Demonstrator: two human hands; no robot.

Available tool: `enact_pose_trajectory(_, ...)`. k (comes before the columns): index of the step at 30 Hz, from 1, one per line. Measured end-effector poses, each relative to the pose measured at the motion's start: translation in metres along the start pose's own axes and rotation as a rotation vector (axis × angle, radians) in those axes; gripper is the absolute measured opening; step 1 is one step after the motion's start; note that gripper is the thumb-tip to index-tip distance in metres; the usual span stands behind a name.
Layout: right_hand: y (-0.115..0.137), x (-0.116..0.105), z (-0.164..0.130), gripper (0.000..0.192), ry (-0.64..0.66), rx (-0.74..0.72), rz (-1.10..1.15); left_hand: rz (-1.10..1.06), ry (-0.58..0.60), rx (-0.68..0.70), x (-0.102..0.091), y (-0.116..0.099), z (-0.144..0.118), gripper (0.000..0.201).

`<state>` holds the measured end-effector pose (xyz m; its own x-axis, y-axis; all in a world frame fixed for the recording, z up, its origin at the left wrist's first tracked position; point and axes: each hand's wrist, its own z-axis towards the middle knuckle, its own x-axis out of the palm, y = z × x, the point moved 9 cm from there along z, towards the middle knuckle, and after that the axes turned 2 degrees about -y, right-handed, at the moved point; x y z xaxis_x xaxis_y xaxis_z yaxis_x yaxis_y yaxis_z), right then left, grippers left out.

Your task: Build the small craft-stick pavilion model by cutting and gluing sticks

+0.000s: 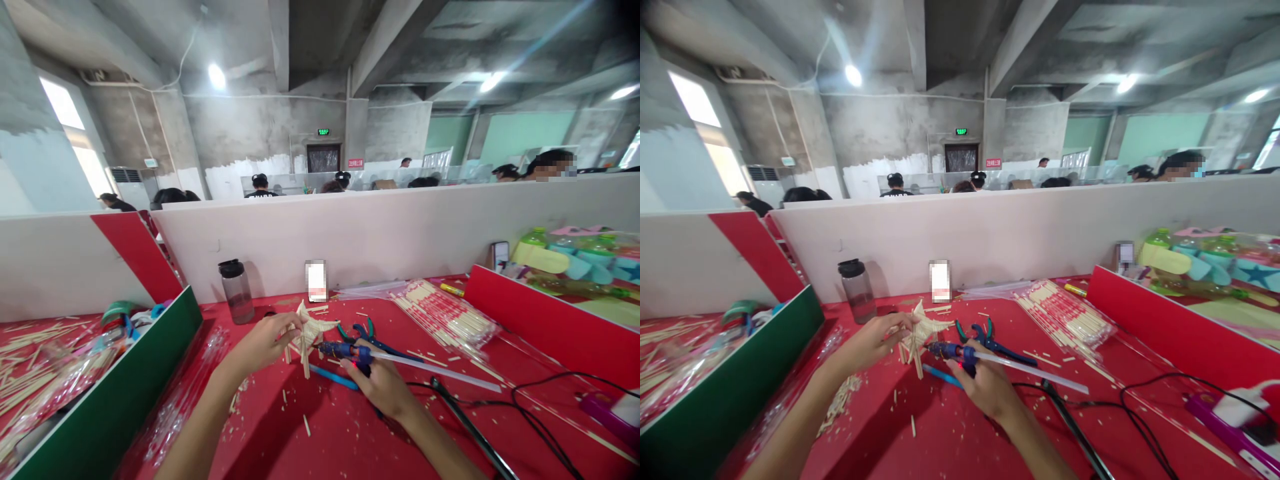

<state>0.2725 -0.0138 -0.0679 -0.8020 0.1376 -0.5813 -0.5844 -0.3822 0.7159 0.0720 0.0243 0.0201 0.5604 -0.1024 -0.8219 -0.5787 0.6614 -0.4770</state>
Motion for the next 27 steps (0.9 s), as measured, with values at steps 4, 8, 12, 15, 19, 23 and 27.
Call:
enact_pose_trajectory(4,-0.0012,0.0029,0.0016,0.040,0.003,0.025,0.040,0.002,-0.007,-0.006,-0.0009,0.0005,-0.0004,0.029)
enact_pose_trajectory(8,-0.0019,0.0038,0.0027,0.041,-0.017,0.034,0.082,-0.008,-0.007,0.000,-0.0002,0.0018,-0.0004,0.028)
enact_pose_trajectory(12,-0.0011,0.0045,0.0020,0.040,-0.007,0.044,0.105,-0.006,0.002,-0.004,0.0017,0.0037,0.0002,0.027)
enact_pose_trajectory(15,0.0002,0.0042,0.0012,0.040,0.002,0.045,0.107,0.006,0.004,-0.005,0.0021,0.0035,0.0007,0.027)
enact_pose_trajectory(19,0.0022,0.0026,0.0021,0.039,0.005,0.039,0.148,0.008,0.003,-0.004,0.0014,0.0014,0.0008,0.024)
enact_pose_trajectory(23,0.0072,0.0035,0.0040,0.037,0.061,0.002,0.186,0.007,-0.001,-0.003,0.0006,0.0013,0.0001,0.024)
enact_pose_trajectory(27,-0.0005,0.0021,0.0038,0.040,0.095,0.027,0.249,0.004,0.003,-0.019,0.0011,0.0038,-0.0005,0.026)
